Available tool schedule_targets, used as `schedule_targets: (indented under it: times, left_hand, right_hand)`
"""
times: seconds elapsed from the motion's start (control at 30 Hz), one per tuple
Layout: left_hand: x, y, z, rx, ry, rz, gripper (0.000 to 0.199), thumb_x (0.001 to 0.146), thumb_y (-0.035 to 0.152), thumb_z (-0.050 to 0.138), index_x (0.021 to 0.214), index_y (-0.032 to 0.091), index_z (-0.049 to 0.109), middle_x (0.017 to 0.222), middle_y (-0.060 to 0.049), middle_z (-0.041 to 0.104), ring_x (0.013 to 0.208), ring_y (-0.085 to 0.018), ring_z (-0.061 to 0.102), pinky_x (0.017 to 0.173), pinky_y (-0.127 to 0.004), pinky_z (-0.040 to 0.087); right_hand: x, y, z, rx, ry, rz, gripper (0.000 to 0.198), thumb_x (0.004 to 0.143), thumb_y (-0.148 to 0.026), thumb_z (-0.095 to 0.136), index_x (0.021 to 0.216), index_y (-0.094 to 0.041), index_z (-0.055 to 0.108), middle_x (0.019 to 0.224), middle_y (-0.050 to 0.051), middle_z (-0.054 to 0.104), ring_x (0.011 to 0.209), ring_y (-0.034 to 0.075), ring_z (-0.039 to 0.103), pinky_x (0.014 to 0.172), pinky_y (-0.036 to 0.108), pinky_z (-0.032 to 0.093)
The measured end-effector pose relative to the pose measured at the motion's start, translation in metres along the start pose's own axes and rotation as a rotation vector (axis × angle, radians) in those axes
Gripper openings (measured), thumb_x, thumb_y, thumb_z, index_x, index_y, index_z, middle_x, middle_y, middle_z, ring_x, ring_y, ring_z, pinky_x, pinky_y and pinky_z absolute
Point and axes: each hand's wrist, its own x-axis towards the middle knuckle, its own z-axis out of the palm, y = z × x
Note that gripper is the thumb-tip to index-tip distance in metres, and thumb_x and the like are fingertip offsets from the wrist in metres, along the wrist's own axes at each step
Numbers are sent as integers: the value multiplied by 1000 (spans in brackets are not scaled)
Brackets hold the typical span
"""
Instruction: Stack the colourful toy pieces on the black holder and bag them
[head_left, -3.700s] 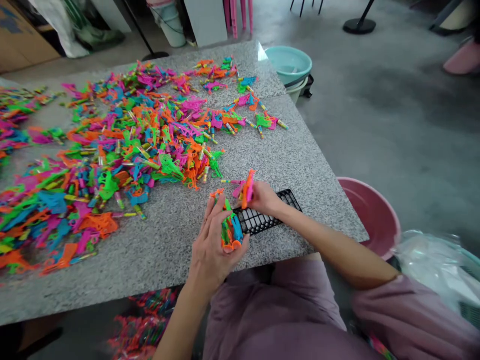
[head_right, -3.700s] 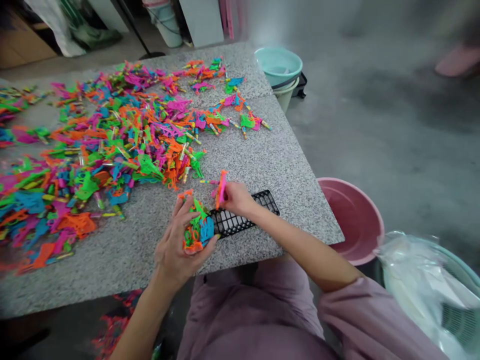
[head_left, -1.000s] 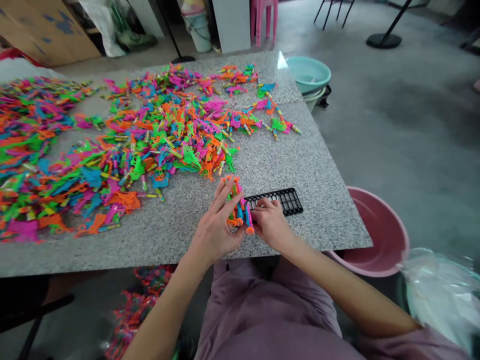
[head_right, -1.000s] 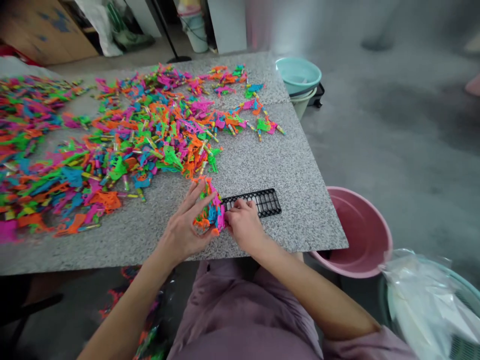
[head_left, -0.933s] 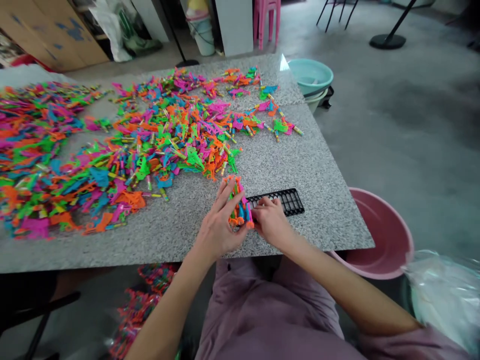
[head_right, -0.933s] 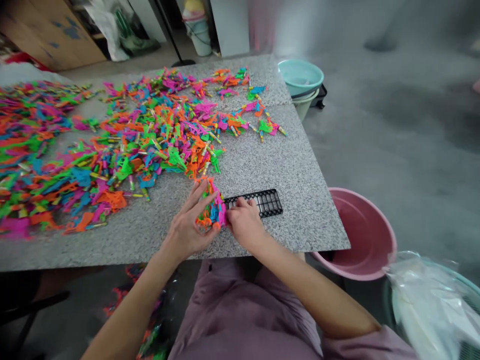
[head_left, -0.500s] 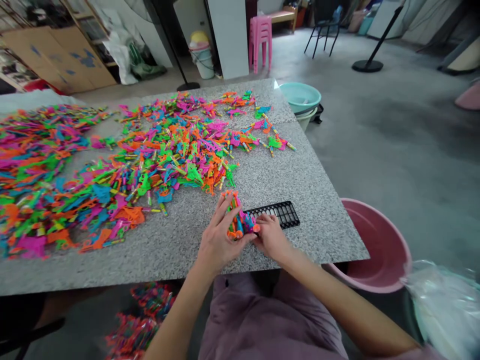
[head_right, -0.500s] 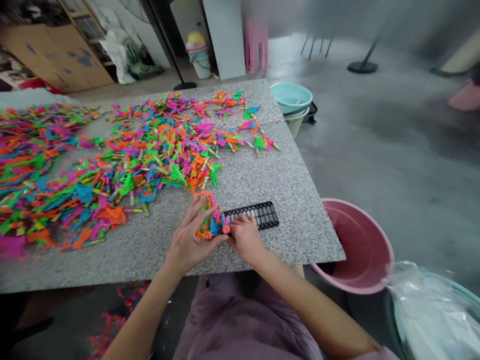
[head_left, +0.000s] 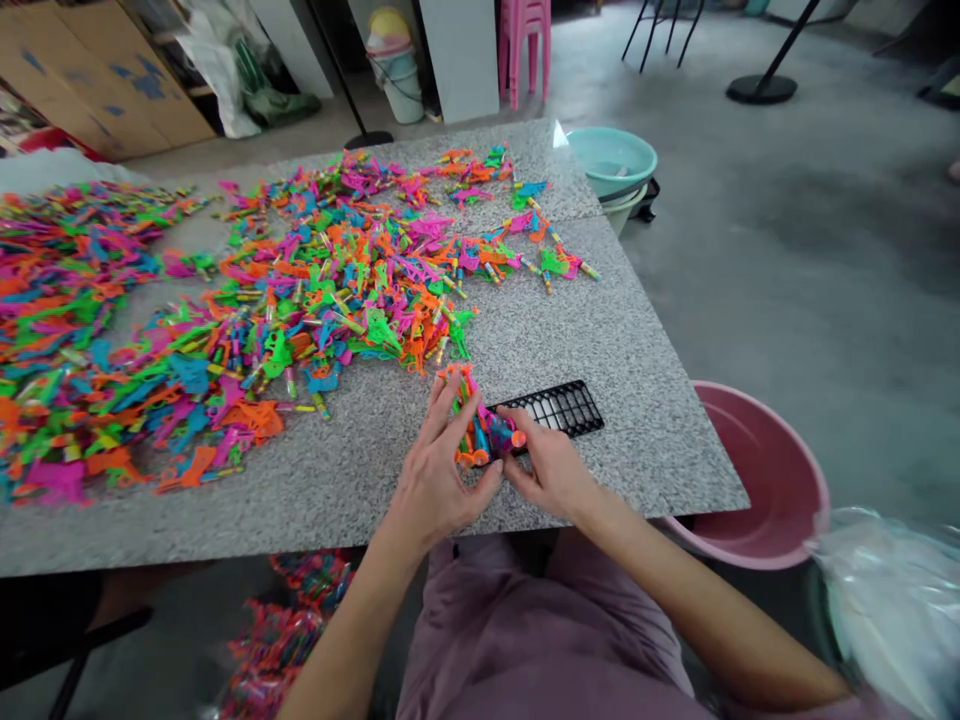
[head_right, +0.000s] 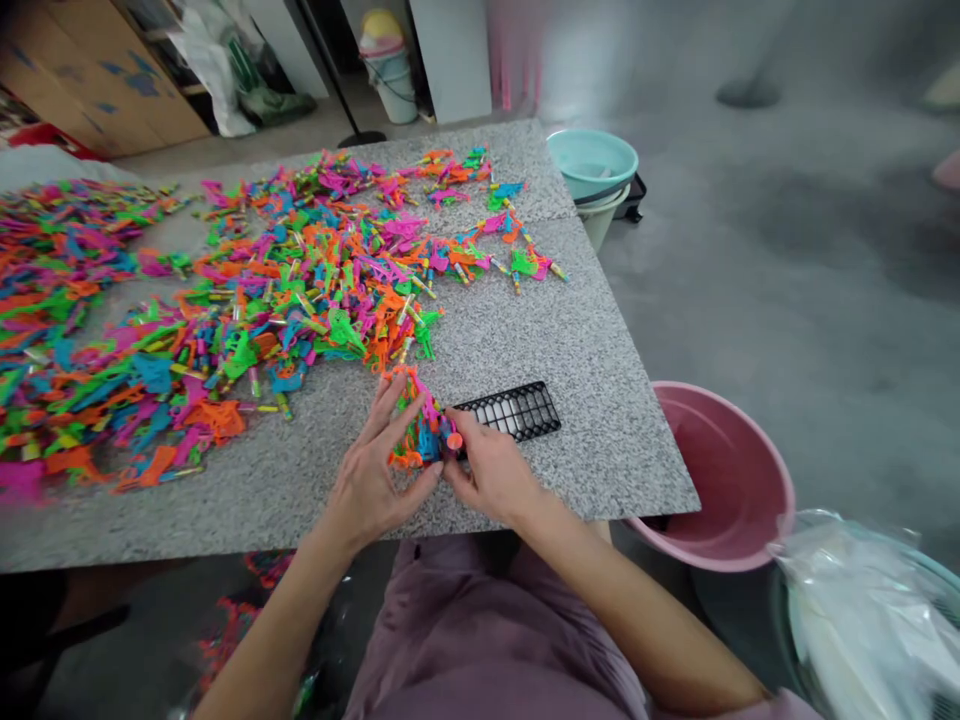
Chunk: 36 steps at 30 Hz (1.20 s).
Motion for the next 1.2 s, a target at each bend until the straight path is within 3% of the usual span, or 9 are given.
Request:
schedule_targets:
  times: [0.3, 0.53, 0.63, 0.7, 0.77, 0.87, 1.0, 1.1, 1.2]
  left_hand:
    - [3, 2, 3, -16, 13, 2, 72, 81, 18, 59, 149, 18, 33, 163, -9, 14, 150, -32, 8, 121, -53, 22]
    - [-4, 2, 5, 42, 132, 19, 64, 88, 29, 62, 146, 18, 39, 160, -11, 25, 150, -32, 14, 118, -52, 30]
    - [-3, -1, 6, 186, 239, 80, 61, 82, 34, 71, 139, 25, 50, 157, -10, 32, 148, -36, 19, 115, -56, 33]
    - [-2, -7, 8, 208, 224, 182, 45, 83, 30, 71, 126, 30, 61, 146, -7, 50, 145, -34, 30, 113, -57, 34]
    - [-2, -14, 9, 167, 167, 247, 33, 84, 26, 69, 117, 30, 65, 128, -3, 65, 140, -32, 40, 111, -59, 37]
    - [-2, -22, 8, 118, 128, 236, 34, 84, 24, 68, 118, 28, 65, 121, -3, 70, 139, -33, 41, 106, -61, 44]
    - [-1, -29, 6, 111, 127, 280, 40, 82, 23, 68, 122, 29, 62, 122, -3, 69, 137, -33, 43, 98, -57, 53]
    - [-2, -33, 6, 122, 126, 318, 41, 81, 24, 68, 122, 28, 62, 121, -3, 70, 137, -33, 43, 96, -54, 56]
    - [-4, -34, 6, 102, 123, 311, 40, 82, 25, 68, 122, 27, 62, 120, -3, 70, 138, -33, 40, 99, -55, 53]
  right_hand:
    - [6, -7, -3, -170, -116, -81, 47, 88, -21, 44, 133, -12, 39, 105, 13, 67, 90, 25, 66, 79, 35, 51]
    - [-2, -6, -15, -2, -172, -59, 81, 83, -14, 50, 154, -16, 12, 124, 15, 62, 104, 24, 64, 88, 37, 51]
    - [-1, 10, -27, 72, -242, -60, 78, 71, -7, 55, 146, -18, 36, 112, 9, 68, 98, 22, 66, 84, 33, 52]
    - [19, 23, -38, 42, -369, -127, 58, 66, -2, 53, 122, -18, 60, 101, 6, 71, 93, 20, 66, 81, 29, 51]
    - [62, 37, -50, -47, -392, -97, 43, 68, -2, 53, 105, -18, 68, 95, 3, 72, 88, 18, 67, 80, 27, 50]
    - [151, 55, -62, -360, -95, 202, 28, 80, -17, 62, 107, -15, 66, 104, 7, 72, 95, 19, 67, 87, 28, 48]
    - [258, 65, -58, -472, 125, 372, 45, 91, -28, 57, 127, -2, 52, 121, 27, 62, 113, 32, 60, 90, 39, 47]
    - [290, 69, -51, -466, 133, 412, 38, 88, -14, 54, 124, -2, 55, 116, 29, 64, 110, 33, 63, 87, 38, 48]
    - [277, 81, -54, -425, 87, 421, 26, 82, -7, 57, 106, -5, 66, 108, 25, 69, 108, 32, 64, 87, 35, 48]
